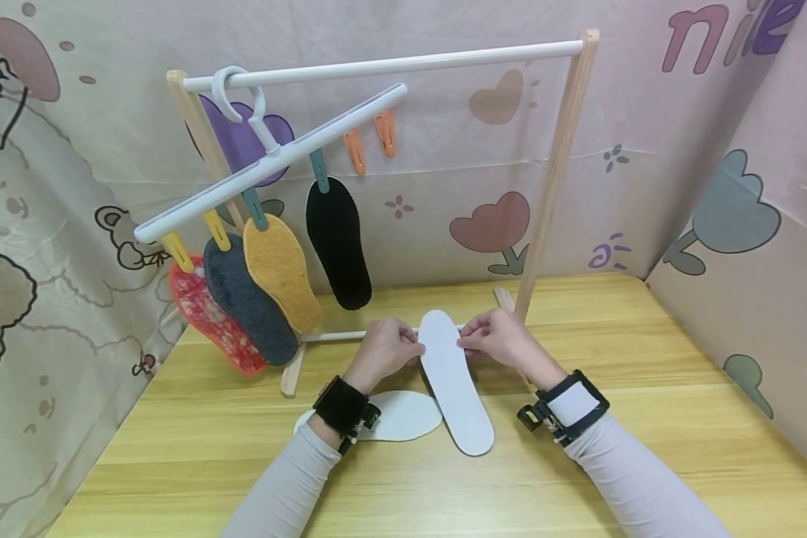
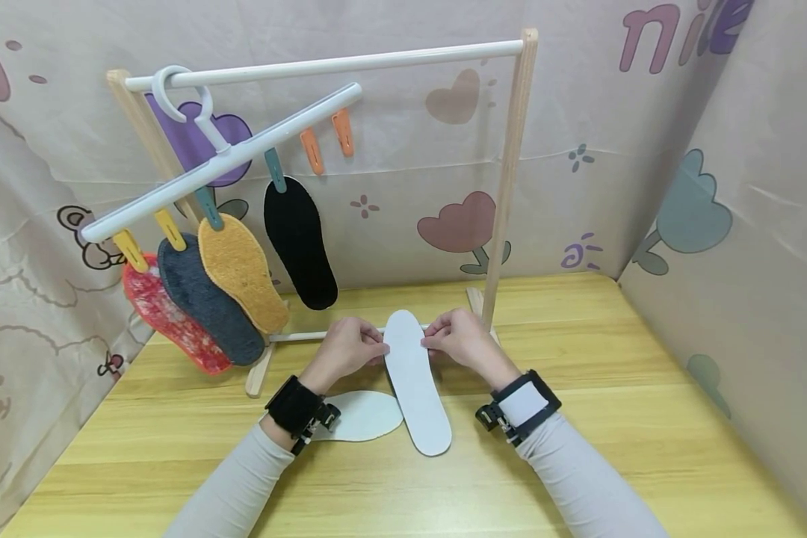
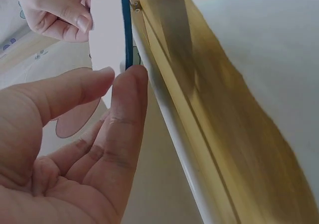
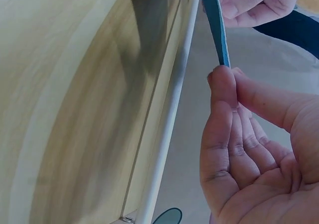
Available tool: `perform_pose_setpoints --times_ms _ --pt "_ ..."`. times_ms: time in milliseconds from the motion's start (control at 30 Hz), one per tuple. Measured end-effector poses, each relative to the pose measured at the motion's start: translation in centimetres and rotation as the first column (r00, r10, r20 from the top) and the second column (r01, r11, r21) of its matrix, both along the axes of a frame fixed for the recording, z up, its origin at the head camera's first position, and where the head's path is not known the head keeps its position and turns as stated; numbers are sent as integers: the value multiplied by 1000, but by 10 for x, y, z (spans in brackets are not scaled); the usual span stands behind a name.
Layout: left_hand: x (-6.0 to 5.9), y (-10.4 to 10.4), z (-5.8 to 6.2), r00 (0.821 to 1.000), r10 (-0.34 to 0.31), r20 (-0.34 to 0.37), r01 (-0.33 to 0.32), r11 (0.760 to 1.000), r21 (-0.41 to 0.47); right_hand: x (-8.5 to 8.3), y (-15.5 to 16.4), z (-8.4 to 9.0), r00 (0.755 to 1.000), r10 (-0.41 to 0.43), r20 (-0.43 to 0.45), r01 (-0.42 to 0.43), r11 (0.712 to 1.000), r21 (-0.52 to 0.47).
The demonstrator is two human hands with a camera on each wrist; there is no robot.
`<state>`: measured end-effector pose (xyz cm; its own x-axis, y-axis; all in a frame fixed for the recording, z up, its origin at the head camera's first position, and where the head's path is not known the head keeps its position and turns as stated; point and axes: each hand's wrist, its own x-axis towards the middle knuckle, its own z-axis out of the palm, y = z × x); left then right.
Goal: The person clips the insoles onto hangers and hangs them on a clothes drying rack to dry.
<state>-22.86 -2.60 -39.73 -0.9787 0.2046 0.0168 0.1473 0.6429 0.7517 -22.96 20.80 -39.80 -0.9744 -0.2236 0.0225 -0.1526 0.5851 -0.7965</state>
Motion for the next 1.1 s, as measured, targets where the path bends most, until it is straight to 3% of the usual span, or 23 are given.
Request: perform_pose_setpoints --times_ms 267,733,1100 --pt "-1 -1 3 999 29 -17 -29 999 33 0 1 3 1000 -22 -15 21 999 -44" --pt "-2 -5 6 990 41 -133 -34 998 56 -1 -1 3 993 -26 -116 16 996 -82" --pt "-2 -7 10 996 57 -62 -43 978 203 0 -1 5 991 -51 -128 41 996 -81"
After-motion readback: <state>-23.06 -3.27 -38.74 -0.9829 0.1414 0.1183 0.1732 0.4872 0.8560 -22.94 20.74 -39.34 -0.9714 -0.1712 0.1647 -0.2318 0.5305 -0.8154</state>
